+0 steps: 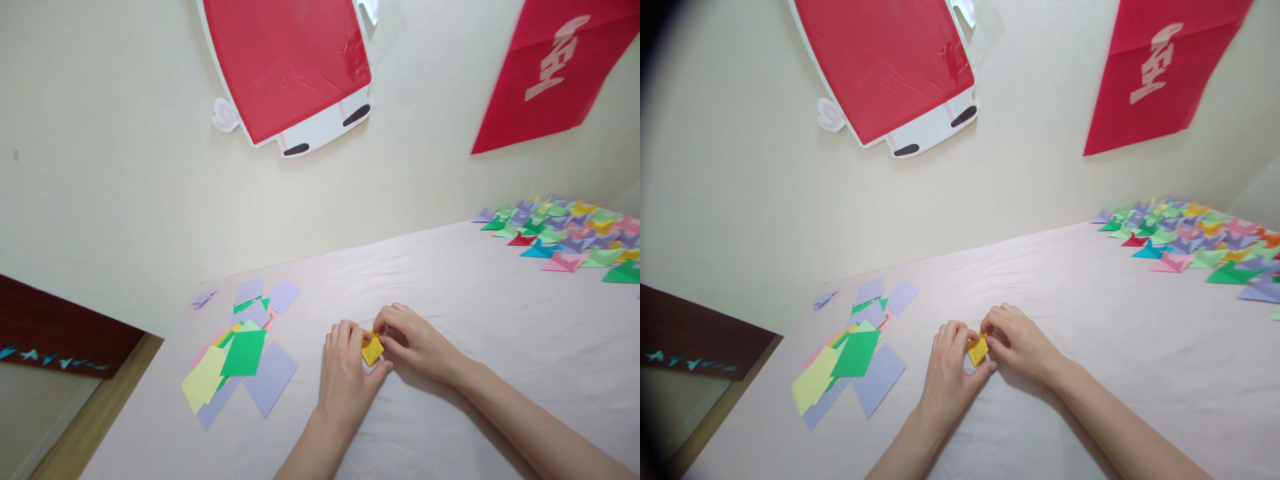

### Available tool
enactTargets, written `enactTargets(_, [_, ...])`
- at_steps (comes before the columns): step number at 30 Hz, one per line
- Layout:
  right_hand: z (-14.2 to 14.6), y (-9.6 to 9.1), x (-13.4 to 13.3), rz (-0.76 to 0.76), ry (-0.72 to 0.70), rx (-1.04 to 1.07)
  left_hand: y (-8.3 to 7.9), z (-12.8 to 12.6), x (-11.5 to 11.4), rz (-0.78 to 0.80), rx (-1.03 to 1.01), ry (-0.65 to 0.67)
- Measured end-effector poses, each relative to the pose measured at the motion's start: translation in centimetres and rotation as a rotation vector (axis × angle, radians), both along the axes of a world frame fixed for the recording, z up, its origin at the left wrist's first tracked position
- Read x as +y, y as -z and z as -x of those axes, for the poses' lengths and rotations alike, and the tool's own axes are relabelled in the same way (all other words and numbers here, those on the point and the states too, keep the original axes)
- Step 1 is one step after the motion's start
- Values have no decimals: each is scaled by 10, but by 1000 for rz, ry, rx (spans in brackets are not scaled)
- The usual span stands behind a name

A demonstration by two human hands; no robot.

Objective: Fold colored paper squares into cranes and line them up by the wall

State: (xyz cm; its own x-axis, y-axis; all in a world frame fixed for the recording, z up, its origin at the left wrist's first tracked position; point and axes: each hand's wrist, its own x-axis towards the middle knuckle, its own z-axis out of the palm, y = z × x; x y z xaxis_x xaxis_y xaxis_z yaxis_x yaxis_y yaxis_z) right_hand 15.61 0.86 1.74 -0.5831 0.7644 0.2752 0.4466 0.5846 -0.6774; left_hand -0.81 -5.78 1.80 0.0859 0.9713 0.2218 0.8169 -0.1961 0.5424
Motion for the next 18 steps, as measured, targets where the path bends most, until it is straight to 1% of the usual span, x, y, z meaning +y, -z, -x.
enactTargets(3, [-2, 3, 4, -35, 33, -29, 1, 1, -1, 28, -52, 92])
enactTargets(6, [-5, 5, 6, -37, 34, -55, 0, 1, -1, 56, -64, 142])
enactTargets(10, [-6, 3, 4, -17, -39, -78, -5, 2, -3, 115, -59, 172])
enactTargets(13, [-5, 0, 2, -10, -84, -93, -10, 1, -5, 167, -7, 140])
enactTargets(15, [-6, -1, 3, 4, -116, -81, -13, 1, -6, 171, 42, 127])
enactTargets(18, [-8, 1, 4, 52, -122, -40, -15, 0, -5, 135, 107, 180])
